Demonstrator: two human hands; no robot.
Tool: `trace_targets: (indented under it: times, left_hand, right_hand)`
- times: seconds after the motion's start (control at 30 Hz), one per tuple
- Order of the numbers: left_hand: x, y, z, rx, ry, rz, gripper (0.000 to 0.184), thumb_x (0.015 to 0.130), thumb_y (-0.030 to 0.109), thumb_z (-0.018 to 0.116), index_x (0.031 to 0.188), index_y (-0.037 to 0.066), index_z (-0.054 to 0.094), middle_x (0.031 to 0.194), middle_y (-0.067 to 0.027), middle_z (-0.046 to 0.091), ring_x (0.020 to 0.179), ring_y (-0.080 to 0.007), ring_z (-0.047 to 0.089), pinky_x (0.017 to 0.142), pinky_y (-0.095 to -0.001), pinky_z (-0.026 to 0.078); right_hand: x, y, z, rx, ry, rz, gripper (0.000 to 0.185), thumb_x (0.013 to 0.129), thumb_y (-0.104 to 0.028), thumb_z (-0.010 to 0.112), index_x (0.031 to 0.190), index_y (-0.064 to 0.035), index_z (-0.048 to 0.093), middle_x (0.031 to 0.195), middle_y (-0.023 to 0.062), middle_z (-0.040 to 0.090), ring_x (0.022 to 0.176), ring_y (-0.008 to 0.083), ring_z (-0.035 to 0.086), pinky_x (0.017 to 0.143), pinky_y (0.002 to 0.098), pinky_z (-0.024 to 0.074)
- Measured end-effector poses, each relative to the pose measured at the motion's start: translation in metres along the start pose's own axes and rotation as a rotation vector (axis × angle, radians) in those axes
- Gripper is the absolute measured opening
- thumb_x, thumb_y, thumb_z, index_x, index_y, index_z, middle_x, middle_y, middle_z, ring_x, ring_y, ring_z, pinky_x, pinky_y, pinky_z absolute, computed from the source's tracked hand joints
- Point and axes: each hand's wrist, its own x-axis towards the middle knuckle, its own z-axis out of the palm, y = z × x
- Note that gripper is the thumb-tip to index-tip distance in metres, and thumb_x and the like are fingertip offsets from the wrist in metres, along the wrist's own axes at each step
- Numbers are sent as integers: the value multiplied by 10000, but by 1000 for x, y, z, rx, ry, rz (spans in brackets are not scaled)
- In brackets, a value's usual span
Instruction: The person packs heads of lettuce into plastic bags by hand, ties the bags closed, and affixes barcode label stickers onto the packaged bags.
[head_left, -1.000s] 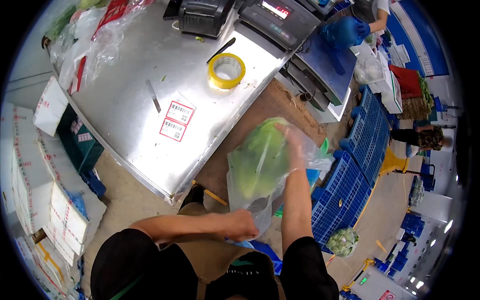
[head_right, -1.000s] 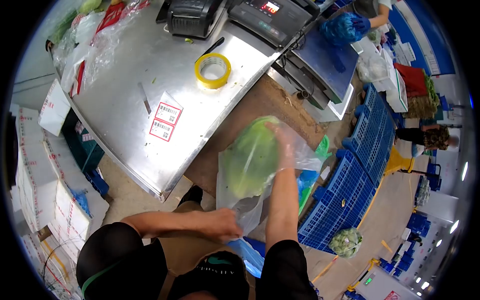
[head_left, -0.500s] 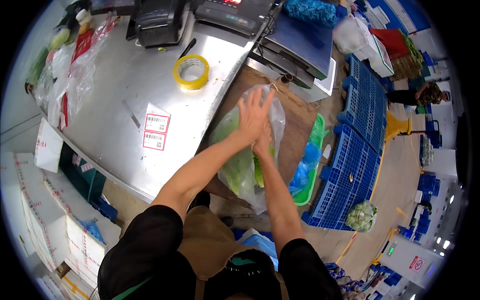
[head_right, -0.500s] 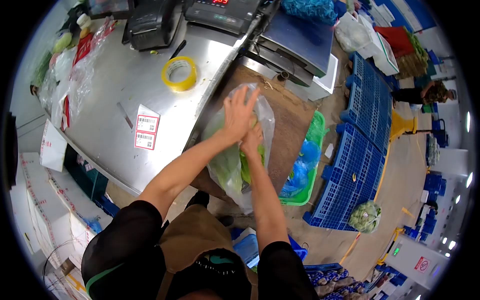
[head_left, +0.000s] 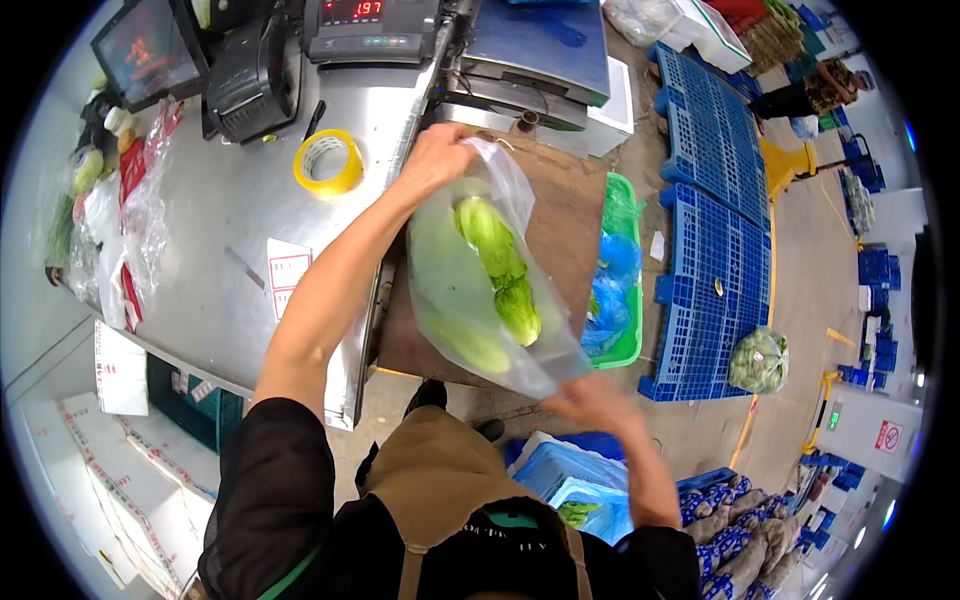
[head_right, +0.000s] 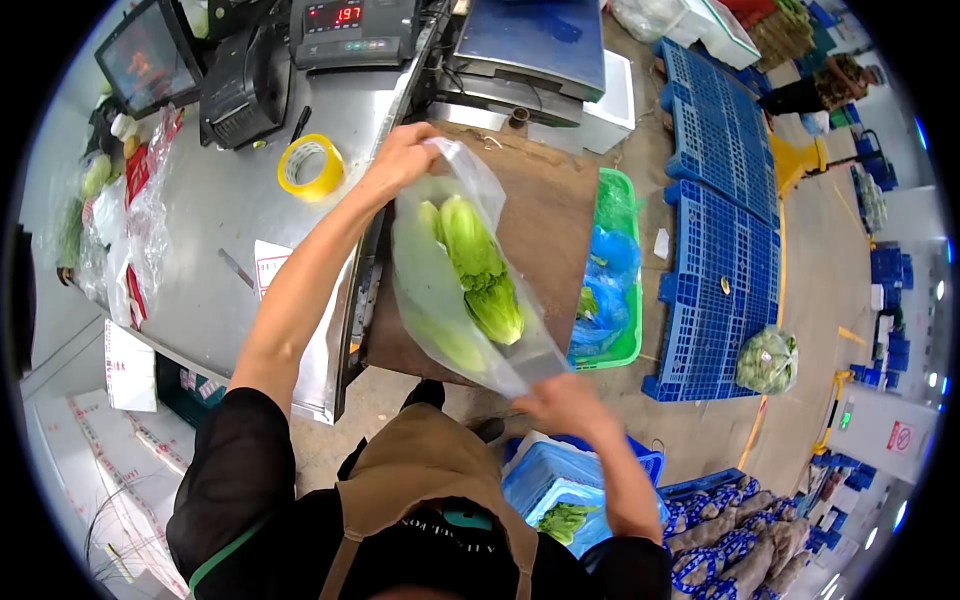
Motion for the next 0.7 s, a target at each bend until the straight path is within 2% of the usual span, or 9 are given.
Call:
trace_targets:
  times: [0.07,0.2,0.27,0.37,0.47,0.5,0.6,0.63,0.7]
  left_hand:
    - [-23,18,-21,-96,116,11,214,807,158,537,896,-11,632,668,-52,598,611,-148,538,572,-287,412]
    - [-78,32,-68,-128,163,-84,203,821,147,522,917,8,636,610,-11,520,531,-78,460,481,-244,330]
    - [-103,24,-73,-119,192,-82,196,819,139,524,922,15,635,605,-12,530,533,-70,470,471,-240,325]
    - [-130,19,-59,-75,127,-140,239,798,191,549,855,-26,631,586,-67,579,534,-120,534,530,-251,409]
    - [-130,-30,-21,189,78,126,220,803,169,542,902,-7,630,728,-172,648,667,-269,631,634,-359,478]
    - [-133,-25,-11,160,29,-11,237,798,177,543,930,0,630,801,-197,651,769,-342,632,708,-399,482]
    - [-137,-12,3,183,-20,-32,264,795,197,551,944,-6,630,816,-200,650,789,-346,630,724,-391,480]
    - [-137,-16,7,245,43,42,266,804,188,544,958,-11,628,831,-205,648,804,-351,626,732,-394,477]
    - [-145,-11,12,303,46,132,288,838,204,560,1047,10,605,974,-215,637,900,-351,610,778,-406,470]
  right_hand:
    - [-30,2,-46,35,149,-17,264,836,-269,626,713,-38,655,696,181,598,668,362,581,616,450,463]
    - [-77,-22,-99,-250,436,-127,84,759,-129,686,720,-58,664,641,144,571,666,324,554,678,400,456]
    - [-79,-19,-99,-291,533,-158,58,745,-114,687,745,-60,665,640,131,556,704,311,544,741,382,441]
    - [-64,5,-84,-377,555,-118,68,739,-97,677,793,-57,665,706,113,567,805,286,549,845,405,412]
    - [-33,46,-45,-504,402,-12,79,742,-85,663,816,-57,666,805,95,579,918,257,545,925,470,375]
    - [-28,52,-37,-548,333,30,79,743,-80,658,819,-59,666,837,89,581,955,247,540,947,495,362]
    - [-31,66,-22,-478,476,21,106,748,-79,653,853,-73,664,918,80,567,1048,234,516,974,551,325]
    - [-35,68,-18,-451,569,-24,214,736,-79,658,949,-75,641,1014,96,557,1100,263,496,974,534,325]
    - [-46,65,-3,-323,791,-79,326,714,-66,662,1034,-74,601,1124,122,534,1136,296,480,968,529,325]
